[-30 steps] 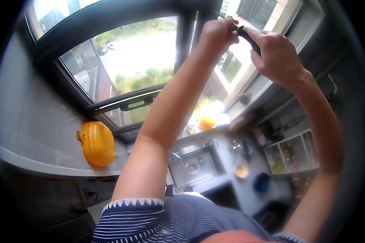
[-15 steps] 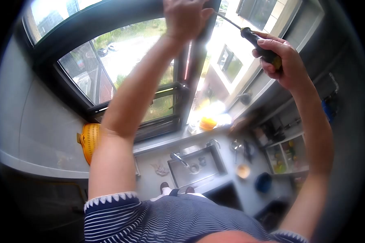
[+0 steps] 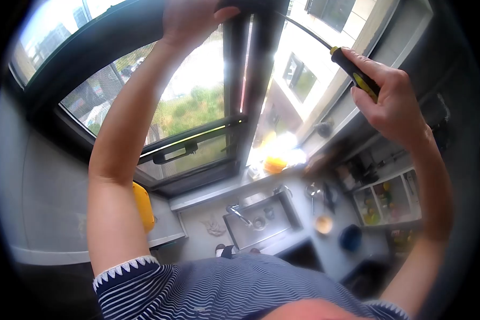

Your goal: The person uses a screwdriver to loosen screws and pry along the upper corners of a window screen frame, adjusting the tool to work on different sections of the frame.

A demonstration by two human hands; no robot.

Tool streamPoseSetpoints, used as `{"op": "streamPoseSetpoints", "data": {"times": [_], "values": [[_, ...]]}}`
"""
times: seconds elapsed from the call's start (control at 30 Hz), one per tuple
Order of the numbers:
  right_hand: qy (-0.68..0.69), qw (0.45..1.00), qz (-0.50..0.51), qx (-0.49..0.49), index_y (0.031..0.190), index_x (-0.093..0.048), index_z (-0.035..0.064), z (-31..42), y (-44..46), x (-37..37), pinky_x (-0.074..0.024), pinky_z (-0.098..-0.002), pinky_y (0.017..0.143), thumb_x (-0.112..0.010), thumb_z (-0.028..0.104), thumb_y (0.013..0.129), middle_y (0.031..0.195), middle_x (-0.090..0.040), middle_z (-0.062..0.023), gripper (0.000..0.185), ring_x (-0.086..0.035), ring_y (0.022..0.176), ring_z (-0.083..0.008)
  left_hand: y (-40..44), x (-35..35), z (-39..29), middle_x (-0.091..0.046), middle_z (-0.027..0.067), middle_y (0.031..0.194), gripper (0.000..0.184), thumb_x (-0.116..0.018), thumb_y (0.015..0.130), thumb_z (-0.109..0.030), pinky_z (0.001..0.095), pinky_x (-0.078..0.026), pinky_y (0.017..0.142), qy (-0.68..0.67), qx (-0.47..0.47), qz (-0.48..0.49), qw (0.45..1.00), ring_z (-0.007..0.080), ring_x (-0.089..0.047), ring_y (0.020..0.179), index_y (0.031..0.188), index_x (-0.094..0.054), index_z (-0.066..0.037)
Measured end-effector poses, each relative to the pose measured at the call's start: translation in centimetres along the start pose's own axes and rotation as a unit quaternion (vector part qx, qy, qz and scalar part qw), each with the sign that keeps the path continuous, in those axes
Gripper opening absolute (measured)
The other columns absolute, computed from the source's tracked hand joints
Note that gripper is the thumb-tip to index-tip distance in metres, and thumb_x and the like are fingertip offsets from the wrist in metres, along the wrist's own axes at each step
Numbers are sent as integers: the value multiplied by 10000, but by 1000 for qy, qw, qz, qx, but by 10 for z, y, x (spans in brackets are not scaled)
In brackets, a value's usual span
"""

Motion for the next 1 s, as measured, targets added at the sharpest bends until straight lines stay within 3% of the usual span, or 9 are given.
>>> {"op": "streamPoseSetpoints", "data": {"times": [0.1,0.2,0.33,0.4,0.57,0.7,0.87,0.93,1.0], "values": [[-312,945,26,90,1203,-574,85,14,0,2,-519,-280,553,-589,44,769,825,-646,-158,437,-661,668,-230,-2,0,1,-383,134,1376,371,-727,682,-397,581,-141,1068,4,-8,-9,1000,378,-233,1316,923,-691,-117],[-346,928,-11,133,1194,-578,74,9,0,1,-525,-285,554,-607,85,771,794,-635,-159,425,-645,613,-214,-2,-1,3,-387,127,1375,355,-717,689,-408,582,-141,1070,8,-11,-16,1000,377,-228,1320,903,-693,-125],[91,993,-80,-5,1168,-585,59,-10,-3,-10,-520,-246,493,-624,170,793,794,-635,-132,393,-642,600,-178,-2,-2,2,-393,128,1371,365,-693,704,-441,583,-150,1068,19,-14,-12,1000,377,-227,1321,886,-696,-125],[359,906,-32,-224,1152,-587,49,-7,-1,-6,-511,-218,457,-629,215,804,803,-635,-118,389,-642,605,-159,-4,-4,4,-398,128,1367,377,-677,712,-459,583,-153,1066,22,-19,-11,1000,378,-229,1320,886,-696,-125],[545,781,-3,-304,1123,-538,-42,-15,0,-12,-454,-205,364,-542,203,875,774,-625,-102,348,-588,539,-101,-3,-5,6,-409,120,1361,388,-654,726,-479,581,-159,1065,27,-31,-19,999,380,-239,1313,886,-697,-128],[455,824,83,-327,1118,-552,-33,-15,13,4,-409,-212,327,-534,195,884,755,-619,-98,328,-528,443,-95,-3,-6,4,-417,115,1355,372,-660,724,-471,581,-163,1063,27,-25,-11,999,378,-241,1312,876,-699,-134],[-63,988,103,-98,1193,-538,-8,-3,25,16,-527,-279,524,-535,155,901,767,-625,-110,334,-624,588,-164,-3,-5,3,-431,119,1342,360,-664,718,-472,582,-165,1061,28,-29,-18,999,374,-240,1314,852,-702,-141],[-307,947,12,92,1195,-534,-10,-12,10,-3,-543,-312,598,-552,136,886,832,-645,-143,342,-652,660,-232,-3,-4,3,-434,121,1340,356,-663,718,-472,585,-170,1059,32,-35,-16,999,374,-242,1313,843,-704,-141],[-320,945,-31,55,1143,-581,32,-4,0,-13,-542,-337,614,-579,188,854,756,-654,-146,328,-667,694,-234,-3,-3,3,-435,122,1339,355,-663,718,-471,588,-176,1056,33,-42,-17,998,375,-244,1312,837,-705,-139]]}}
Point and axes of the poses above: each hand's wrist, its own y-axis towards the middle knuckle, its own x-axis out of the back of the hand, z = x × y, the point moved 1 cm from there along y, towards the middle knuckle
